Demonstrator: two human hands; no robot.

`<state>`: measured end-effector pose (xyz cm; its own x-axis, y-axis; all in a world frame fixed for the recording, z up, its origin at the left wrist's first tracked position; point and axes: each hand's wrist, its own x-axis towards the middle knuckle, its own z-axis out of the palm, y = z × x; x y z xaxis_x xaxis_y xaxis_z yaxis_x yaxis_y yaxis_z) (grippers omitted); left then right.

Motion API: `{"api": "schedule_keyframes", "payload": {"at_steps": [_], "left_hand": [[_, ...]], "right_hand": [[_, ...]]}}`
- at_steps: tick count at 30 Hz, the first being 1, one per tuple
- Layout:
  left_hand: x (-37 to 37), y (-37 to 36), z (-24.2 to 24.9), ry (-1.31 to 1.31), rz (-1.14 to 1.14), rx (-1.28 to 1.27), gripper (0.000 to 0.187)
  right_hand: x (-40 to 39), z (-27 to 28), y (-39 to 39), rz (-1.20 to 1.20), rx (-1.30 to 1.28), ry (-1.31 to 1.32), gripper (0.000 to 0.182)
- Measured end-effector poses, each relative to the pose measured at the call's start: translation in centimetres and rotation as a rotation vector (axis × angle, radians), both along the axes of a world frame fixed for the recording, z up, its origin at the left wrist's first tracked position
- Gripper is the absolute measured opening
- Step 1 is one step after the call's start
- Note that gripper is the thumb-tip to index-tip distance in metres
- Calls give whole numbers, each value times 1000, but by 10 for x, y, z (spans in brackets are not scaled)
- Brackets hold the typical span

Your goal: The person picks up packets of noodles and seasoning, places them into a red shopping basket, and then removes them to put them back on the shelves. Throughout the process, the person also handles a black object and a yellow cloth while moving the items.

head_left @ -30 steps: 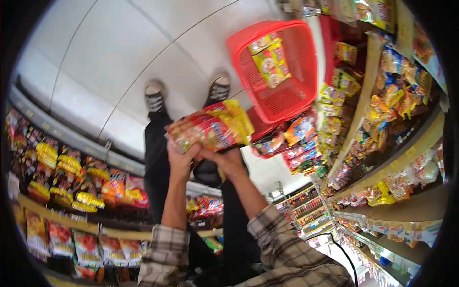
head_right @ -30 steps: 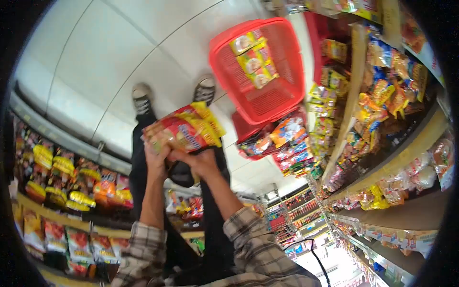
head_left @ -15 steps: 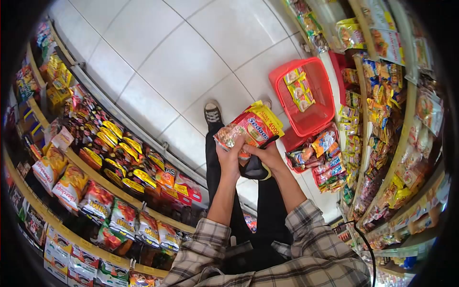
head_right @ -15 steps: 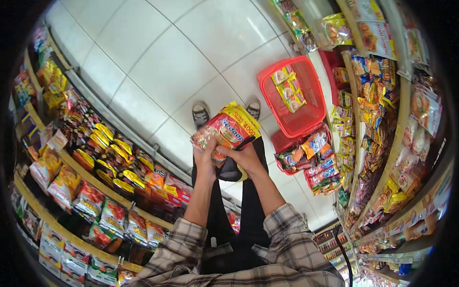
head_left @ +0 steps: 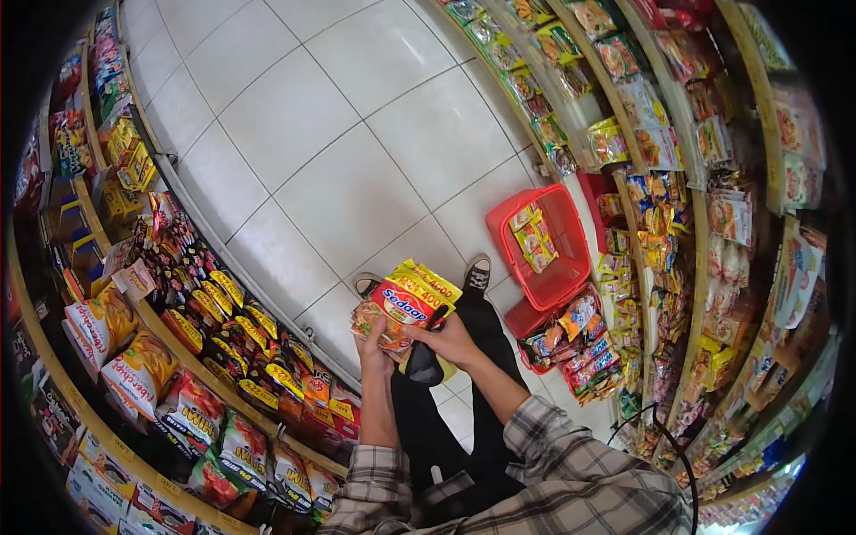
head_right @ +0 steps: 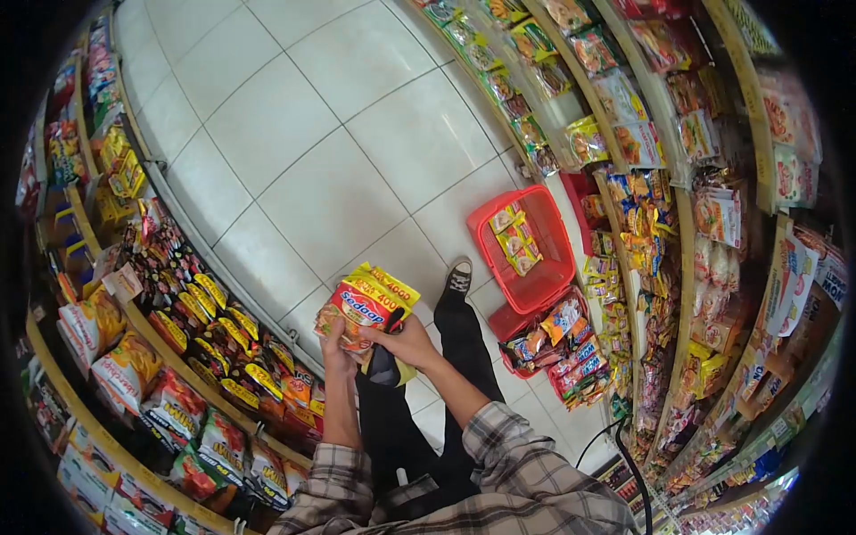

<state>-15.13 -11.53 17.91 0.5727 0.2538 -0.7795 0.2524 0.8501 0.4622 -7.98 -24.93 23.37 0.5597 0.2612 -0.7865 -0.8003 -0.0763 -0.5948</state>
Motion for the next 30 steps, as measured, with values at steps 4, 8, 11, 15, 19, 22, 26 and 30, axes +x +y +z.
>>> {"api": "schedule_keyframes", "payload": {"at_steps": [4, 8, 11, 15, 19, 22, 26, 30], "left_hand": [[-15, 45, -2, 10, 29, -7, 47], [-43, 84, -8, 38, -44, -10, 47], [-60, 100, -3, 52, -50, -49, 48], [-62, 103, 14, 59, 18, -15, 48], [-57, 96, 29, 22, 73, -2, 52], [-38, 94, 43, -33, 151, -153, 51], [10, 95, 70, -69, -29, -23, 51], [62, 96, 67, -141, -127, 59, 52]], "right_hand": [[2, 10, 36, 53, -53, -16, 49], [-7, 2, 57, 74, 47, 91, 45], [-13, 10, 81, -5, 151, 57, 54], [-10, 26, 94, 91, 53, 100, 51], [-8, 33, 96, 106, 133, 35, 56], [-6, 42, 97, 14, 171, 13, 58], [11, 68, 104, -82, 103, -38, 50], [47, 63, 97, -185, 164, 12, 47]]}}
